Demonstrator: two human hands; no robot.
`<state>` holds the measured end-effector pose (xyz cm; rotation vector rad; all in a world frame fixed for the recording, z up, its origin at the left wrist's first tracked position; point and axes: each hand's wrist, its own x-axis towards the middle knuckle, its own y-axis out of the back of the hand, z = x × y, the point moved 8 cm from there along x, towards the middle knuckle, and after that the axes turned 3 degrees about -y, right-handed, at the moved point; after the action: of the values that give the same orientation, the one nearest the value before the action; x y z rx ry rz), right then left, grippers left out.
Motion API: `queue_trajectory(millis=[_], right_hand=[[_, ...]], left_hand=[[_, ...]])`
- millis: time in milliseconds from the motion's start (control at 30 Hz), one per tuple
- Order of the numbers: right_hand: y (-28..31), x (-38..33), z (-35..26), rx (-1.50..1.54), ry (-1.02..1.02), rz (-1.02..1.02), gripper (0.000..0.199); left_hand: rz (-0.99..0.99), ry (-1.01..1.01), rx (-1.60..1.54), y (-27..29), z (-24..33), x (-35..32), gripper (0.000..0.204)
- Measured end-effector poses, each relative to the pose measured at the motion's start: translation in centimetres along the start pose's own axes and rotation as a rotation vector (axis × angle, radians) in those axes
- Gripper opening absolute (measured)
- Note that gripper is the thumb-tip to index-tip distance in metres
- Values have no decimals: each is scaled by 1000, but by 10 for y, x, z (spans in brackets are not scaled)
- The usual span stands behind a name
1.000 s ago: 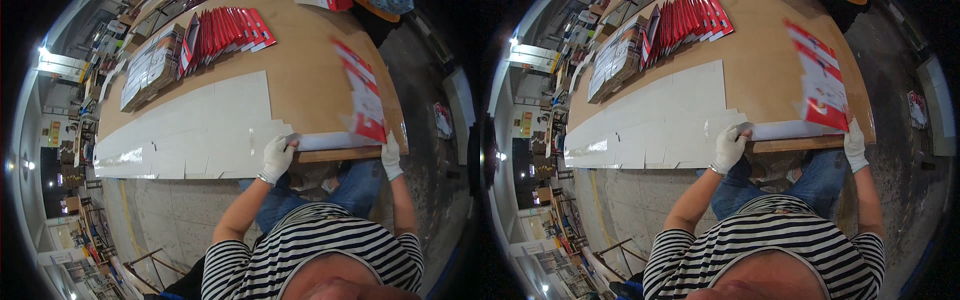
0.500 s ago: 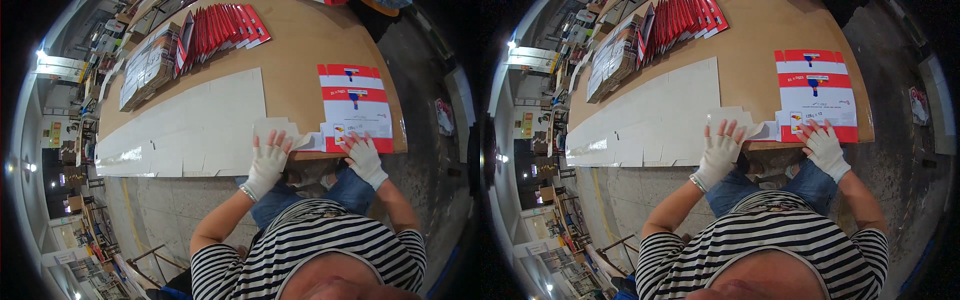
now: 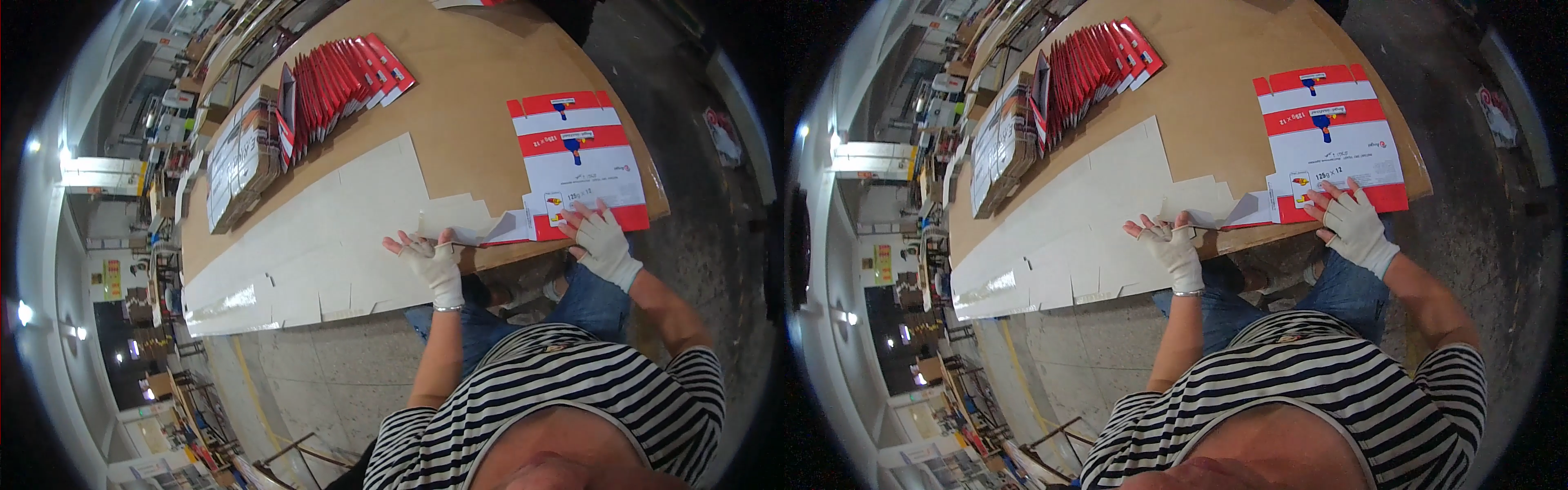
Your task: Folding and stacking printed cardboard boxes at a workstation.
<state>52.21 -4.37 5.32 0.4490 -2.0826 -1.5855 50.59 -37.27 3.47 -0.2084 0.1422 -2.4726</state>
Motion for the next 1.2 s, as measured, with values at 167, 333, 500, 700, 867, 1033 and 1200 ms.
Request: queue_trajectory(millis=[167, 333, 500, 700, 867, 1033, 1200], right_hand=[[-4, 6, -6, 24, 28, 9, 51], [-8, 2, -4, -18, -7, 18, 49], [-7, 7, 2, -122, 116, -18, 44], [-4, 15, 4, -176, 136, 71, 43], [-15, 12, 2, -223, 140, 49, 46], [-15, 7, -9, -239, 148, 143, 38], [-19, 4, -6, -229, 150, 135, 38]], left_hand=[[-161, -78, 16, -4, -34, -14, 88], [-213, 92, 144, -38, -38, -11, 50], [-498, -584, 558, -77, -1, -24, 61], [-1108, -850, 1037, -110, -8, -57, 71], [-1079, -863, 1120, -120, -5, -69, 73], [-995, -804, 1270, -118, -14, -64, 65], [-1025, -812, 1305, -122, -15, -68, 63]])
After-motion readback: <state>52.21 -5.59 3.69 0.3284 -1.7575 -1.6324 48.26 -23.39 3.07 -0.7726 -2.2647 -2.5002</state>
